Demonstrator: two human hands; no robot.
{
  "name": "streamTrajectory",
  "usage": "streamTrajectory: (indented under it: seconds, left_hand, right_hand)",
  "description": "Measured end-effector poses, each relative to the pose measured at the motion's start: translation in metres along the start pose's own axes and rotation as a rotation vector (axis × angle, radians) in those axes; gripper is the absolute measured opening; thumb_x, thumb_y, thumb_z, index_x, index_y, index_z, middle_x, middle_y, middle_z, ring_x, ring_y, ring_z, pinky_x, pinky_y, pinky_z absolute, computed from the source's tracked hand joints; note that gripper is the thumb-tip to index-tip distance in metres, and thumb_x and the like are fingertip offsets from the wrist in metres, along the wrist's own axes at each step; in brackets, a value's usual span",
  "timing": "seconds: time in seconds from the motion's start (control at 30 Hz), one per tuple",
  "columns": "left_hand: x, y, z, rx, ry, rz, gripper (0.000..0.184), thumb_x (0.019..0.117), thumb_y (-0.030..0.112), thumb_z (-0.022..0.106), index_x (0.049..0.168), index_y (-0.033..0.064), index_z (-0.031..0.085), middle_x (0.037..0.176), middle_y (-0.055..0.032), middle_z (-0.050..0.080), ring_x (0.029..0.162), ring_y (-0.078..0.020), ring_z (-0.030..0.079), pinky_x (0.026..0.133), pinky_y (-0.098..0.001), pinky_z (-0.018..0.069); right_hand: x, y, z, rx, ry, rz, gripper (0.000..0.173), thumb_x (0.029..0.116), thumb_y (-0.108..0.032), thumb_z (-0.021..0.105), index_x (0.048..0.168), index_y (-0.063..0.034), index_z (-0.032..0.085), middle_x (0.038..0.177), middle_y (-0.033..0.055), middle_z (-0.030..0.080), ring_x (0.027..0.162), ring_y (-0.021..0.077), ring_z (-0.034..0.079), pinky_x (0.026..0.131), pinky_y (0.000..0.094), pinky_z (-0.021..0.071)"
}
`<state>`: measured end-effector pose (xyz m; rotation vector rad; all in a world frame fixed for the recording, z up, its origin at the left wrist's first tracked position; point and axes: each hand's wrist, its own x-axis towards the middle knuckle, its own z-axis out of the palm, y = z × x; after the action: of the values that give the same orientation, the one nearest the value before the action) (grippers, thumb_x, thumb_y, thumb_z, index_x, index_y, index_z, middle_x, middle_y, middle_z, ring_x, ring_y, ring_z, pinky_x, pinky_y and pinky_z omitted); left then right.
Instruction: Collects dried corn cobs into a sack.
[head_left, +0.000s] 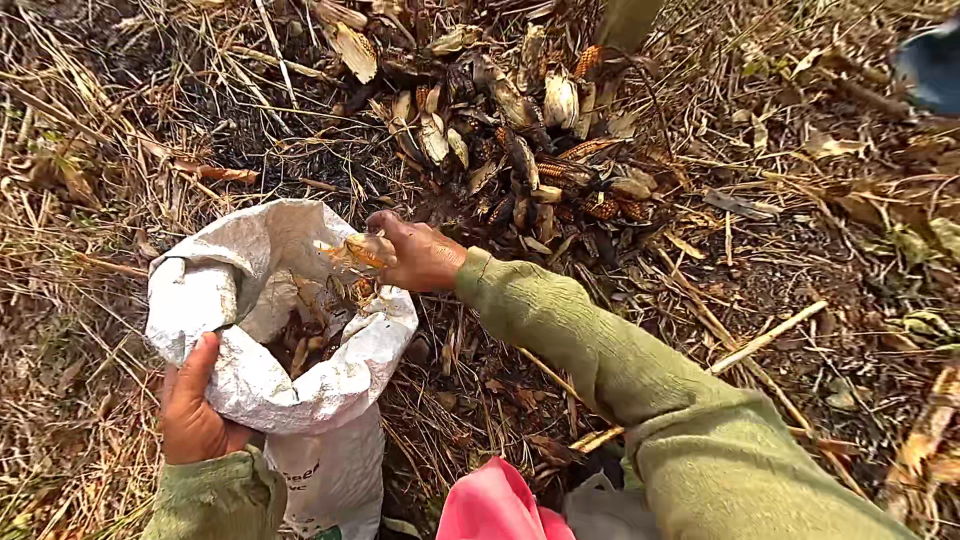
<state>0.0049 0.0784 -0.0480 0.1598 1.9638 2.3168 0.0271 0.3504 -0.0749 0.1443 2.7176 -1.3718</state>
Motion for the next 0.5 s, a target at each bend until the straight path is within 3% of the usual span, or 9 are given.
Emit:
streamTrajectory:
  seconds: [0.07, 0.13, 0.23, 0.3, 0.4, 0.5]
  left_hand:
    - [-0.001, 0.002, 0.001, 0.008, 0.018, -0.005, 0.022, 0.1084, 0.013, 0.033, 0.126, 0.01, 0.046, 0.096, 0.0069, 0.069, 0.087, -0.0006, 0.069, 0.08, -0.0212, 0.0602]
    - [-0.003, 0.005, 0.0, 0.004, 0.029, -0.004, 0.021, 0.1086, 0.013, 0.032, 0.124, 0.01, 0.046, 0.095, 0.007, 0.069, 0.087, -0.0009, 0.07, 0.079, -0.0215, 0.0605]
    - [-0.002, 0.003, -0.007, -0.019, -0.004, -0.006, 0.022, 0.1082, 0.013, 0.032, 0.126, 0.01, 0.044, 0.096, 0.0065, 0.069, 0.087, -0.0012, 0.07, 0.079, -0.0219, 0.0609]
    - [-0.002, 0.0, -0.011, -0.04, -0.007, 0.002, 0.021, 0.1069, 0.012, 0.035, 0.125, 0.0099, 0.045, 0.095, 0.0053, 0.07, 0.085, -0.0029, 0.071, 0.078, -0.0232, 0.0618]
    - [-0.002, 0.0, -0.012, -0.045, -0.003, -0.008, 0.023, 0.106, 0.011, 0.036, 0.127, 0.0102, 0.044, 0.096, 0.0042, 0.069, 0.085, -0.0038, 0.071, 0.076, -0.0236, 0.062]
    - [-0.004, 0.002, -0.007, -0.039, 0.012, -0.029, 0.023, 0.1067, 0.011, 0.032, 0.126, 0.0123, 0.044, 0.095, 0.0058, 0.069, 0.084, -0.0019, 0.07, 0.076, -0.0218, 0.0616]
  right_hand:
    - [0.008, -0.022, 0.008, 0.058, -0.06, -0.218, 0.073, 0.0919, -0.019, 0.079, 0.154, -0.0042, 0.042, 0.137, 0.025, 0.061, 0.12, 0.0377, 0.063, 0.104, 0.0536, 0.0498]
    - [0.014, -0.011, 0.0, 0.035, 0.053, -0.252, 0.057, 0.097, -0.019, 0.072, 0.148, -0.0024, 0.051, 0.144, 0.0251, 0.055, 0.127, 0.0373, 0.059, 0.108, 0.0512, 0.0464]
    - [0.023, 0.054, -0.035, -0.153, 0.462, -0.045, 0.035, 0.097, -0.012, 0.066, 0.13, 0.0007, 0.065, 0.141, 0.0255, 0.057, 0.132, 0.0422, 0.054, 0.11, 0.0559, 0.0441]
    - [0.021, 0.098, -0.061, -0.267, 0.644, 0.189, 0.037, 0.0963, -0.01, 0.063, 0.131, 0.0009, 0.065, 0.144, 0.0289, 0.054, 0.137, 0.0486, 0.047, 0.111, 0.0629, 0.0389]
    - [0.015, 0.144, -0.077, -0.347, 0.721, 0.418, 0.05, 0.093, -0.01, 0.066, 0.14, 0.0025, 0.057, 0.146, 0.0356, 0.047, 0.141, 0.0553, 0.038, 0.11, 0.0696, 0.0351]
    - [0.011, 0.161, -0.076, -0.363, 0.717, 0.467, 0.058, 0.0922, -0.003, 0.066, 0.147, 0.0024, 0.049, 0.145, 0.0388, 0.046, 0.138, 0.0572, 0.042, 0.112, 0.0665, 0.037]
